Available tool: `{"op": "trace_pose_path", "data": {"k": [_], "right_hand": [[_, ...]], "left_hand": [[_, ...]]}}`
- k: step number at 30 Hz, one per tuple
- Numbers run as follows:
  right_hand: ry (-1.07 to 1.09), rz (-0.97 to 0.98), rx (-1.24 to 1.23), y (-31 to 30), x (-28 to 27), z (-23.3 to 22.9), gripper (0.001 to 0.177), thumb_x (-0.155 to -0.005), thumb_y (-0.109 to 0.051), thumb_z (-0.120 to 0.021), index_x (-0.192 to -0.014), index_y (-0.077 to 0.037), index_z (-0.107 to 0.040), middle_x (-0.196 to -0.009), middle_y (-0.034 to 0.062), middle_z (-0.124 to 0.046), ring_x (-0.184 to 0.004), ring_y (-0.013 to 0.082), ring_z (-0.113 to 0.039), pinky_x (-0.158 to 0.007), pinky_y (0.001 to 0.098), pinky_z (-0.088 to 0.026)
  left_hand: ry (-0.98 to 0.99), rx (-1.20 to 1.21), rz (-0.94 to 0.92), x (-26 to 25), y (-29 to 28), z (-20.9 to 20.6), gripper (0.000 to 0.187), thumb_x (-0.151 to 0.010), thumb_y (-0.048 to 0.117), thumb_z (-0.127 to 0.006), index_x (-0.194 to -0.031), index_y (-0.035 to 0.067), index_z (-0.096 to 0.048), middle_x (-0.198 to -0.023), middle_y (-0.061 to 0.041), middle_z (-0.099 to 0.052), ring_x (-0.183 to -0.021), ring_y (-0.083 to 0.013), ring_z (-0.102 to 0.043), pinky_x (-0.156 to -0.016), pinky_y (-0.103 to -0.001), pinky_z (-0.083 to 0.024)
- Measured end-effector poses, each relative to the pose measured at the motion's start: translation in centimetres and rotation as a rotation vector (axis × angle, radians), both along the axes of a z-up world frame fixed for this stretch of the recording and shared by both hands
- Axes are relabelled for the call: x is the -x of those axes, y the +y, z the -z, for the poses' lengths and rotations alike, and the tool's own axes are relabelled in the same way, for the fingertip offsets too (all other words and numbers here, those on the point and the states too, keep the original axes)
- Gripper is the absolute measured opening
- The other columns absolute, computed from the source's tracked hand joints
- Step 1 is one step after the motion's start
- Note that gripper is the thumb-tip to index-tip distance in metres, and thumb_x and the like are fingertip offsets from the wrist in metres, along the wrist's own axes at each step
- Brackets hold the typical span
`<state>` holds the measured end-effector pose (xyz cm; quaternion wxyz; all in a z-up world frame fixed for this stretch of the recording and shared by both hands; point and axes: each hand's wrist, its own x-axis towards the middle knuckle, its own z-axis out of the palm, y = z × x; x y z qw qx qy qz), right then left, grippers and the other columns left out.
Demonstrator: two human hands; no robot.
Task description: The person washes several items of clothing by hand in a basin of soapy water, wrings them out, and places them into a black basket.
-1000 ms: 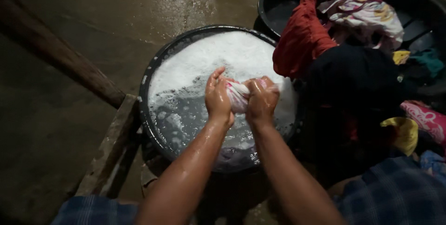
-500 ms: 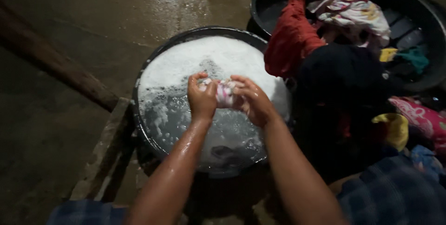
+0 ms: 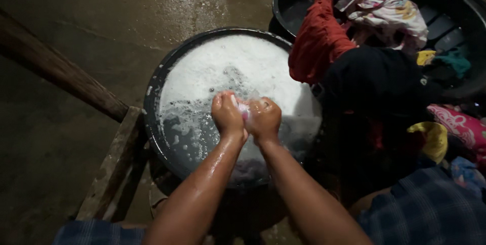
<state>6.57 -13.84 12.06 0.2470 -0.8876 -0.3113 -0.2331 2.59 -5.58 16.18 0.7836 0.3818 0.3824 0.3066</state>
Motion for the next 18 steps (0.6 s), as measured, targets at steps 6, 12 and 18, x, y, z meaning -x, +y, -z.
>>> {"op": "trace_pose_path", "data": {"k": [6, 12, 18], "right_hand": [[0.371, -0.013, -0.360, 0.2, 1.4, -4.6, 0.030, -0.084, -0.013, -0.068, -0.060, -0.006, -0.052, -0.062, 0.0102, -0.056, -0.054, 0.0288, -0.055, -0.054, 0.0424, -0.044], [0.065, -0.288, -0.365, -2.0, 2.1, -4.3, 0.028, -0.090, -0.020, -0.067, -0.068, -0.006, -0.055, -0.069, 0.0130, -0.055, -0.058, 0.0295, -0.055, -0.055, 0.0423, -0.046], [1.090, -0.041, -0.916, -7.8, -1.9, 6.2, 0.015, -0.088, -0.020, -0.067, -0.088, -0.008, -0.076, -0.080, 0.0066, -0.074, -0.067, 0.0198, -0.067, -0.062, 0.0347, -0.053]], "left_hand": [[0.160, 0.405, 0.072, -0.6, 1.8, 2.0, 0.021, -0.099, 0.012, -0.047, -0.112, 0.006, -0.062, -0.098, -0.014, -0.064, -0.075, -0.0206, -0.068, -0.056, -0.030, -0.063], [-0.033, 0.669, 0.418, -1.8, 4.0, 9.2, 0.025, -0.098, 0.013, -0.056, -0.120, 0.006, -0.065, -0.094, -0.007, -0.064, -0.065, -0.0120, -0.065, -0.041, -0.023, -0.053], [0.234, 0.239, 0.716, -1.2, -2.9, 3.8, 0.058, -0.100, 0.043, -0.062, -0.142, 0.004, -0.054, -0.125, -0.024, -0.067, -0.089, -0.0293, -0.068, -0.073, -0.041, -0.061]]}}
